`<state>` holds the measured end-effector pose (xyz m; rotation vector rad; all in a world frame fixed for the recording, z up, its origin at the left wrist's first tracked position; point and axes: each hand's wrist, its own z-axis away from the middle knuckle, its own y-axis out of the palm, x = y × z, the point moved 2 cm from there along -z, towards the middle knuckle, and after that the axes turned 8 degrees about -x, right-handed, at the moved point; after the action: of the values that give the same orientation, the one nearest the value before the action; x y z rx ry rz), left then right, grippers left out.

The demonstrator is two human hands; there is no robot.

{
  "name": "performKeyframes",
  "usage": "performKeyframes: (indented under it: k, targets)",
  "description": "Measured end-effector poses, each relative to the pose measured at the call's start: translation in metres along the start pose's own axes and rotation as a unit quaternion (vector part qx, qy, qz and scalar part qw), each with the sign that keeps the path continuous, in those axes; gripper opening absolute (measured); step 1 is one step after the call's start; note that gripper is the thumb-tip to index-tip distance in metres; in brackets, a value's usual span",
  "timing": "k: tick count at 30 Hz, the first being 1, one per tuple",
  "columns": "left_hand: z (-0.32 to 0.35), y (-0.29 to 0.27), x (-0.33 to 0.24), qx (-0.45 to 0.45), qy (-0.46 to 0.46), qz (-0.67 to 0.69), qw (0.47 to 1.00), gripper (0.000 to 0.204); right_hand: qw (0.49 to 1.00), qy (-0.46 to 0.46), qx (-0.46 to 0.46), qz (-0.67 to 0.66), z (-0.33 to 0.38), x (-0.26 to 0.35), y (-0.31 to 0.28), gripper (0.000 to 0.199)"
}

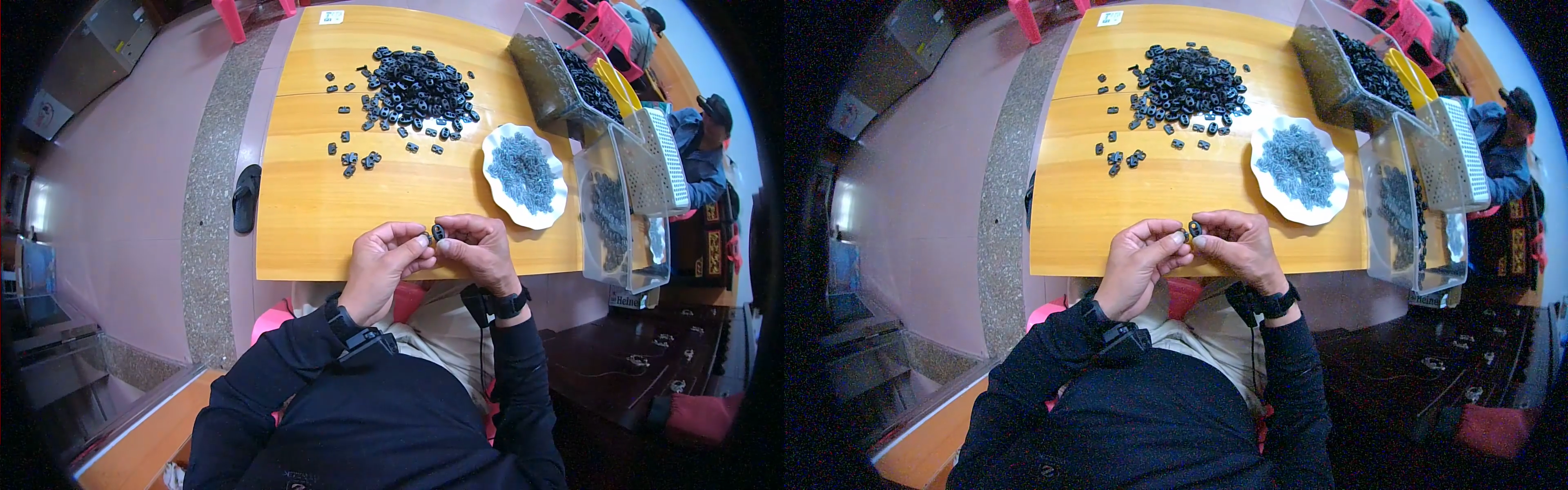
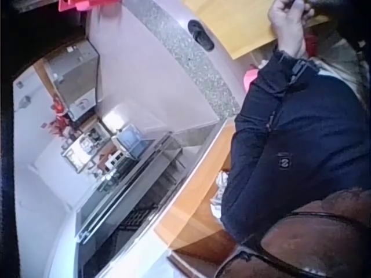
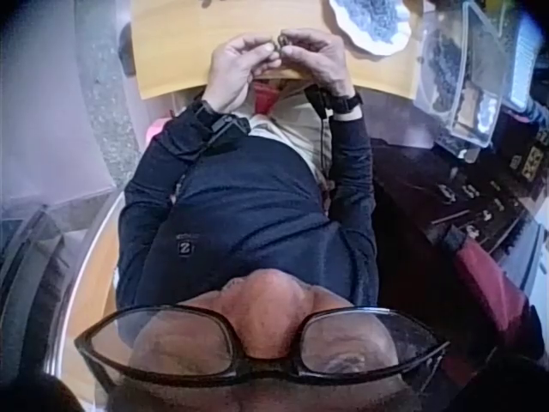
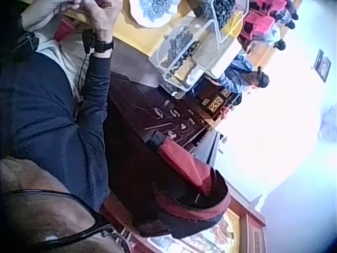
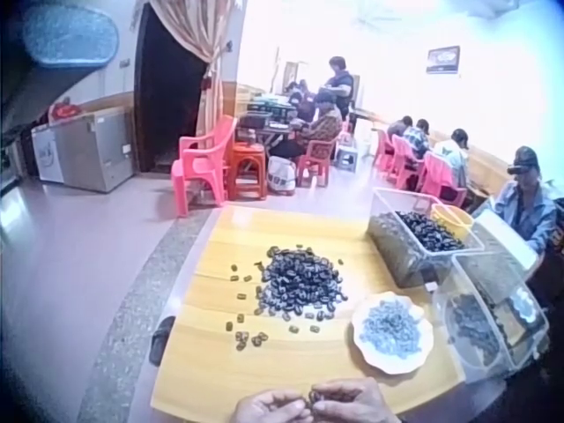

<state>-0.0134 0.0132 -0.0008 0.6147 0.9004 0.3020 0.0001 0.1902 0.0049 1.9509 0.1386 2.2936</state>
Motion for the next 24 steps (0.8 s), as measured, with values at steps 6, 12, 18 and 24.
performKeyframes:
  k: [6,12,18,24]
  targets:
    - [0.0,-0.0001,0.0005,0.004,0.003,-0.01,1.0,0.017,1.0,0.006,0.003,0.021,0.0011,0.0045,0.0031,0.03]
    - [0.0009,0.0017,-0.0001,0.004,-0.001,-0.003,1.0,0.017,1.0,0.005,0.003,0.022,0.0015,0.0046,0.0031,0.03]
    - [0.0024,0.003,-0.0009,0.001,-0.004,-0.004,1.0,0.017,1.0,-0.001,0.004,0.031,0.0018,0.0053,0.0028,0.029]
    - [0.0036,0.002,0.0004,-0.016,0.007,-0.014,1.0,0.016,1.0,0.011,0.003,0.027,0.0028,0.0031,0.0017,0.028]
